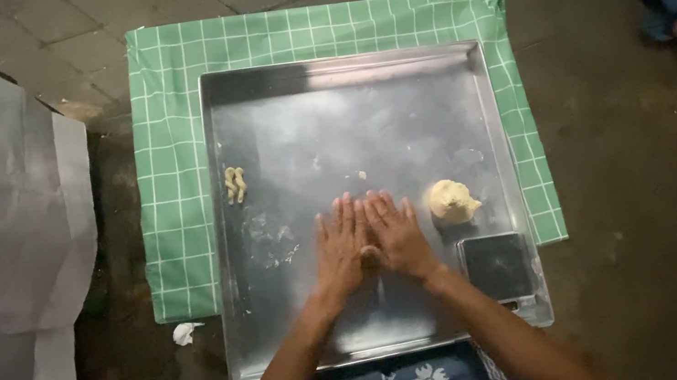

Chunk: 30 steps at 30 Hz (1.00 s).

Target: A person is manually shaping dough by rolling it into thin ropes and twisting them into decorative bread shapes on a metal tray.

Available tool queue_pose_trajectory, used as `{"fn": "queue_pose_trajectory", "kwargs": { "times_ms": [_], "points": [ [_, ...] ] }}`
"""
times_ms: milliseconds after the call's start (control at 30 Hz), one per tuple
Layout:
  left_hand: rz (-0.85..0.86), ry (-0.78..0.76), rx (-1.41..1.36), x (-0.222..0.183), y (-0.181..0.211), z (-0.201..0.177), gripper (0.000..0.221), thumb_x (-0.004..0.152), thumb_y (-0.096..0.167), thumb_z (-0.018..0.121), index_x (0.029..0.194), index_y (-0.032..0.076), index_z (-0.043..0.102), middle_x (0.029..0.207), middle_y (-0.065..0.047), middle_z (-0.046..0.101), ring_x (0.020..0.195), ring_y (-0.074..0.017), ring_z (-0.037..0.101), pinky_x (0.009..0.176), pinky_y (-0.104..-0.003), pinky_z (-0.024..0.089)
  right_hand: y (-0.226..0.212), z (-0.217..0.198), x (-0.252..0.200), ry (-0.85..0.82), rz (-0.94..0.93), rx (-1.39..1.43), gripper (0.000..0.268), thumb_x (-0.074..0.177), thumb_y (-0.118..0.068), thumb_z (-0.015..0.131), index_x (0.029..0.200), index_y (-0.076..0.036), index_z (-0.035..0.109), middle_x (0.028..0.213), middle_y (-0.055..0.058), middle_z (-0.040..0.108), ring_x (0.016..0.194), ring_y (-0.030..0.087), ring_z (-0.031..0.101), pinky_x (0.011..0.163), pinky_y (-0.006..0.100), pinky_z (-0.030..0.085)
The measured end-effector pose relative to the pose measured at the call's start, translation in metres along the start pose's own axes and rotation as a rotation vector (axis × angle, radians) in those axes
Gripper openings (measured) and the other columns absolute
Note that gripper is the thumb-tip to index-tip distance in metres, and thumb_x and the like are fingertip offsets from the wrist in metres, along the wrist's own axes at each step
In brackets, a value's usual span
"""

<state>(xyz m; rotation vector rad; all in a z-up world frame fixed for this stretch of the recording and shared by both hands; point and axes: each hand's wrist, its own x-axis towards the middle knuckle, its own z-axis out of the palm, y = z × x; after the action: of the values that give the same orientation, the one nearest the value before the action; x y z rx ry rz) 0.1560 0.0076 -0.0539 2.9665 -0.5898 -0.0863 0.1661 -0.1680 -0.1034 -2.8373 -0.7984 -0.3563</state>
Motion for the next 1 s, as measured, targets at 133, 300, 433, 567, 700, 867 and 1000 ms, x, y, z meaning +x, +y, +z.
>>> {"fn": "queue_pose_trajectory", "kwargs": {
  "times_ms": [133, 300, 433, 567, 700, 867, 1000],
  "points": [
    [0.0, -0.123, -0.065, 0.003, -0.002, -0.007, 0.087, 0.096, 0.039, 0.063, 0.163, 0.0, 0.022, 0.168, -0.026, 0.02, 0.156, -0.0404, 0.018, 0.121, -0.066, 0.012, -0.002, -0.004, 0.005, 0.043, -0.034, -0.057, 0.099, 0.093, -0.083, 0.025, 0.158, -0.009, 0.036, 0.162, 0.02, 0.037, 0.148, 0.039, 0.036, 0.114, 0.064, 0.025],
    [0.121, -0.049, 0.131, -0.026, -0.004, 0.013, 0.096, 0.089, 0.055, 0.063, 0.161, 0.004, 0.024, 0.167, -0.024, 0.021, 0.155, -0.0401, 0.017, 0.119, -0.072, 0.008, -0.017, -0.028, -0.017, -0.08, -0.061, -0.132, 0.098, 0.094, -0.081, 0.017, 0.155, -0.008, 0.039, 0.157, 0.019, 0.042, 0.147, 0.038, 0.036, 0.111, 0.075, 0.019],
    [0.115, -0.049, 0.051, -0.025, -0.007, 0.021, 0.081, 0.098, 0.054, 0.049, 0.161, 0.007, 0.027, 0.166, -0.022, 0.025, 0.154, -0.0377, 0.021, 0.118, -0.073, 0.008, -0.026, -0.028, -0.016, -0.107, -0.001, -0.128, 0.084, 0.098, -0.068, 0.028, 0.157, -0.009, 0.038, 0.16, 0.018, 0.039, 0.149, 0.037, 0.035, 0.109, 0.076, 0.019],
    [0.099, 0.007, 0.078, -0.013, -0.014, 0.018, 0.083, 0.096, 0.052, 0.052, 0.161, 0.006, 0.029, 0.167, -0.022, 0.026, 0.154, -0.0381, 0.023, 0.118, -0.071, 0.014, -0.028, -0.042, -0.005, -0.143, 0.051, -0.052, 0.089, 0.097, -0.073, 0.029, 0.157, -0.008, 0.036, 0.161, 0.02, 0.037, 0.15, 0.038, 0.032, 0.108, 0.078, 0.019],
    [0.103, -0.094, 0.044, -0.069, 0.006, 0.002, 0.104, 0.085, 0.064, 0.064, 0.16, 0.004, 0.024, 0.167, -0.023, 0.019, 0.154, -0.0403, 0.017, 0.116, -0.076, 0.009, -0.048, -0.049, -0.064, -0.238, 0.08, 0.022, 0.102, 0.094, -0.084, 0.02, 0.154, -0.003, 0.035, 0.16, 0.026, 0.032, 0.149, 0.044, 0.028, 0.105, 0.081, 0.017],
    [0.08, -0.02, 0.053, -0.064, 0.01, -0.005, 0.098, 0.088, 0.057, 0.065, 0.16, 0.004, 0.025, 0.166, -0.023, 0.023, 0.154, -0.0389, 0.021, 0.117, -0.072, 0.013, -0.042, -0.059, -0.049, -0.163, 0.044, -0.076, 0.101, 0.094, -0.083, 0.022, 0.155, -0.003, 0.035, 0.157, 0.028, 0.037, 0.146, 0.045, 0.036, 0.106, 0.079, 0.02],
    [0.105, -0.069, 0.006, -0.043, 0.023, -0.021, 0.085, 0.095, 0.049, 0.054, 0.161, 0.005, 0.024, 0.169, -0.02, 0.02, 0.156, -0.0375, 0.015, 0.12, -0.069, 0.009, -0.048, -0.072, -0.013, -0.181, -0.022, 0.108, 0.103, 0.093, -0.082, 0.024, 0.16, -0.005, 0.029, 0.161, 0.025, 0.034, 0.149, 0.044, 0.031, 0.11, 0.073, 0.022]
  ]
}}
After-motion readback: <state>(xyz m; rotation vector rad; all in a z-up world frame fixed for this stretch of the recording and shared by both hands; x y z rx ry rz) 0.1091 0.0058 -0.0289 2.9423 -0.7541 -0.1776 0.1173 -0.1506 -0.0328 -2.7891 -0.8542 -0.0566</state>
